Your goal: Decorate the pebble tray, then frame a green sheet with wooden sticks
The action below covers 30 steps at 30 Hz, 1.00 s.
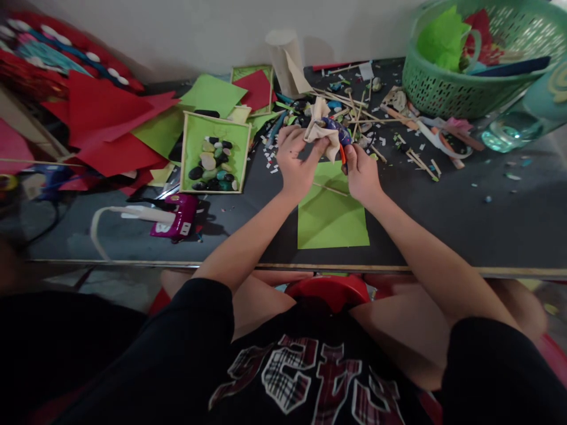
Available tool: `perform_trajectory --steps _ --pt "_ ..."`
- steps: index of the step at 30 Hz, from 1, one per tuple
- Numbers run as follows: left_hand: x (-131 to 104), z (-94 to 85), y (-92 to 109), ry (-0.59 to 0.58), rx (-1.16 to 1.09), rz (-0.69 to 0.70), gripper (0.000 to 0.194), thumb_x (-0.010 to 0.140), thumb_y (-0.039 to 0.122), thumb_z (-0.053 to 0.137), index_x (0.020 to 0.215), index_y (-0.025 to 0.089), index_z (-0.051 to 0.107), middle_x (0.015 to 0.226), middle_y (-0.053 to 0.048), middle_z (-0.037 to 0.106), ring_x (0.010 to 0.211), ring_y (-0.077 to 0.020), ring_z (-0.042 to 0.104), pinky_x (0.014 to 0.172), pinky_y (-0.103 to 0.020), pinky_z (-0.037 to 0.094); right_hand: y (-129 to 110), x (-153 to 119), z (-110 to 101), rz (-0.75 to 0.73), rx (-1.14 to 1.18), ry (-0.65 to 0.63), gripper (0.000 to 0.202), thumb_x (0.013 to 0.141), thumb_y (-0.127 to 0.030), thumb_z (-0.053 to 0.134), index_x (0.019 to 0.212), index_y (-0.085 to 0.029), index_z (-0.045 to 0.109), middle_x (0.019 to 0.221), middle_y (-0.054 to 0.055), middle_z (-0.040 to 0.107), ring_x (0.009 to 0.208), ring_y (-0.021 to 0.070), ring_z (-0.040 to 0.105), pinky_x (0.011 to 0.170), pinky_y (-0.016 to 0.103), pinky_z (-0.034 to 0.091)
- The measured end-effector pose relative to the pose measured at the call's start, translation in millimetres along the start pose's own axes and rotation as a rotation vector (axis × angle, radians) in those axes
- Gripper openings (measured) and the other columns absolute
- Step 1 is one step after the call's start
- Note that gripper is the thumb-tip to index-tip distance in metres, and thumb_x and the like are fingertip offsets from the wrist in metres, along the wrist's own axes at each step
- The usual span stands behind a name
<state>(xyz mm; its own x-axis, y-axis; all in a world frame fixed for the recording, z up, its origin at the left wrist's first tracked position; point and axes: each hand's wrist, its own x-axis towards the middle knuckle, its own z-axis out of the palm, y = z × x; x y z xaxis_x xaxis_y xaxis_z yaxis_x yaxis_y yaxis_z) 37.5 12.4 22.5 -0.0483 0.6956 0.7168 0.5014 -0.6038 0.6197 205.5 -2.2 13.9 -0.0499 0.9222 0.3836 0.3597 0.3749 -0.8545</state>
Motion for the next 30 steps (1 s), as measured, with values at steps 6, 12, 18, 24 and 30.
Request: perform_trajectory --steps 6,12,18,24,30 --pt "-4.0 3.5 -0.8 0.039 0.012 0.002 0.046 0.091 0.073 0.055 0.098 0.032 0.074 0.095 -0.005 0.074 0.115 -0.0274 0.065 0.106 -0.050 0.053 -14.0 -3.6 -4.1 -0.033 -0.126 0.063 0.068 0.094 -0.086 0.023 0.080 -0.025 0.051 0.060 0.000 0.052 0.050 0.0128 0.046 0.052 0.031 0.034" --pt "-4.3 -1.9 4.7 0.050 -0.010 0.027 0.046 0.092 0.073 0.055 0.094 0.032 0.076 0.086 -0.004 0.072 0.108 -0.0262 0.067 0.104 -0.050 0.055 -16.3 -3.7 -6.8 -0.036 -0.155 0.050 0.067 0.095 -0.084 0.023 0.086 -0.026 0.055 0.064 0.001 0.055 0.054 0.0152 0.050 0.058 0.033 0.037" --pt "-7.3 -4.0 12.2 0.057 -0.023 -0.039 0.037 0.096 0.063 0.059 0.090 0.029 0.073 0.086 -0.003 0.071 0.106 -0.0248 0.067 0.103 -0.049 0.055 -13.5 -4.0 -6.2 -0.055 -0.228 0.093 0.066 0.096 -0.083 0.020 0.084 -0.025 0.052 0.063 0.001 0.054 0.054 0.0162 0.050 0.057 0.033 0.036" --pt "-9.9 -1.0 5.4 0.130 -0.102 -0.109 0.036 0.090 0.054 0.073 0.072 0.024 0.061 0.082 -0.003 0.063 0.102 -0.0249 0.066 0.094 -0.044 0.057 -11.8 -4.0 -10.0 -0.031 -0.328 0.063 0.065 0.100 -0.076 0.019 0.095 -0.024 0.057 0.067 0.003 0.055 0.058 0.0185 0.053 0.061 0.034 0.040" --pt "-7.8 1.7 -0.2 0.180 -0.173 -0.105 0.035 0.084 0.046 0.081 0.071 0.024 0.057 0.084 -0.002 0.059 0.099 -0.0240 0.065 0.092 -0.043 0.058 -17.9 -2.6 -14.2 -0.022 -0.385 0.064 0.071 0.098 -0.079 0.015 0.100 -0.023 0.058 0.070 0.004 0.055 0.064 0.0216 0.057 0.063 0.035 0.040"
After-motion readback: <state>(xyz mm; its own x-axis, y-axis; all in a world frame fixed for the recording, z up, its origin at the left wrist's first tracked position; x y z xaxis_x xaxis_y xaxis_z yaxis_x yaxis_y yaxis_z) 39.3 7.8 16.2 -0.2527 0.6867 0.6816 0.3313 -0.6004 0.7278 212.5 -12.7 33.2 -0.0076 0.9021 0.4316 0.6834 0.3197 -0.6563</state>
